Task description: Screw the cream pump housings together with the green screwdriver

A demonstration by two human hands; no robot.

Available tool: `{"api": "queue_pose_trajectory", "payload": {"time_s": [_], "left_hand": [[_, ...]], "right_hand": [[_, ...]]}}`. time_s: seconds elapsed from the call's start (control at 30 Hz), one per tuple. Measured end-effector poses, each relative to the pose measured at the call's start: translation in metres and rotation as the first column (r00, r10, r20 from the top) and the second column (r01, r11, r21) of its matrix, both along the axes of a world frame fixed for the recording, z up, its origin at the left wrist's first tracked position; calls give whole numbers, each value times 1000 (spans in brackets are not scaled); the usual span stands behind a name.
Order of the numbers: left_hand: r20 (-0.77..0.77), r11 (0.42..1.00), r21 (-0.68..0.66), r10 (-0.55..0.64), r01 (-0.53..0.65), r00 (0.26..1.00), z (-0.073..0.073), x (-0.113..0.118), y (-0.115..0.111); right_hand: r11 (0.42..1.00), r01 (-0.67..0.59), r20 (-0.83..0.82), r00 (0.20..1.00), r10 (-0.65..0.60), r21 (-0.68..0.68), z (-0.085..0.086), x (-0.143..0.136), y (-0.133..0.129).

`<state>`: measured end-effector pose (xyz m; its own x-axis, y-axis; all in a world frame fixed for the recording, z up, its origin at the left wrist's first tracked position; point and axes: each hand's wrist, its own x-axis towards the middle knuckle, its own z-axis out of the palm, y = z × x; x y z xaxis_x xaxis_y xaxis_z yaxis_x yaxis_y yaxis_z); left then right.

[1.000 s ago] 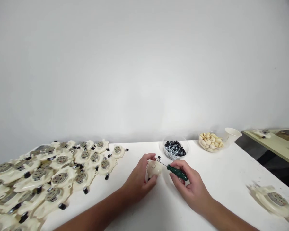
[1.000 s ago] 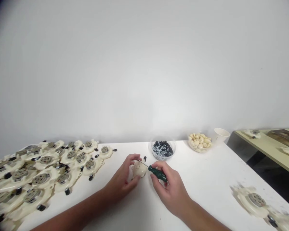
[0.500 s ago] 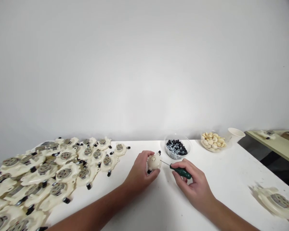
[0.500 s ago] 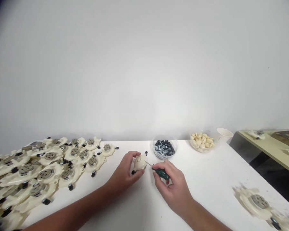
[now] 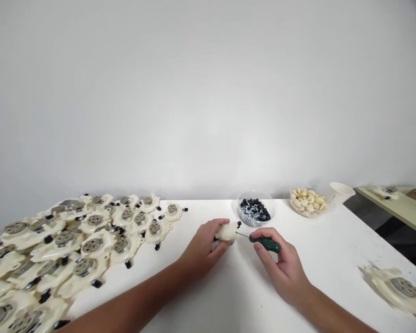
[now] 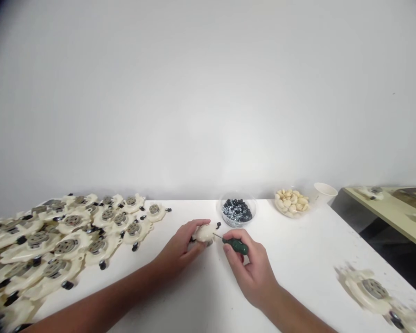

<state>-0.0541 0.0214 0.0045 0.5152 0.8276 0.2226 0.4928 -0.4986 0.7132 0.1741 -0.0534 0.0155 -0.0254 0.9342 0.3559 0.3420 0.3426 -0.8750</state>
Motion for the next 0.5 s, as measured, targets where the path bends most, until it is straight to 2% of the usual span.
{"api": "queue_pose_trajectory", "payload": {"time_s": [0.1, 0.33, 0.43, 0.5], "left_hand": [[22, 997, -62, 38, -37, 999, 4, 1, -1], [85, 994, -96, 53, -45, 995, 5, 3, 2], [76, 985, -106, 141, -133, 987, 3, 2, 4], [52, 979, -60, 198, -195, 979, 1, 2, 5]], "right_hand": [[1000, -7, -6, 1000, 7, -2, 1, 0, 0], [997, -74, 45, 996, 75, -24, 6, -1, -2], [997, -78, 56, 995, 79, -31, 5, -2, -2], [995, -87, 71, 993, 90, -37, 4, -2, -1]]}}
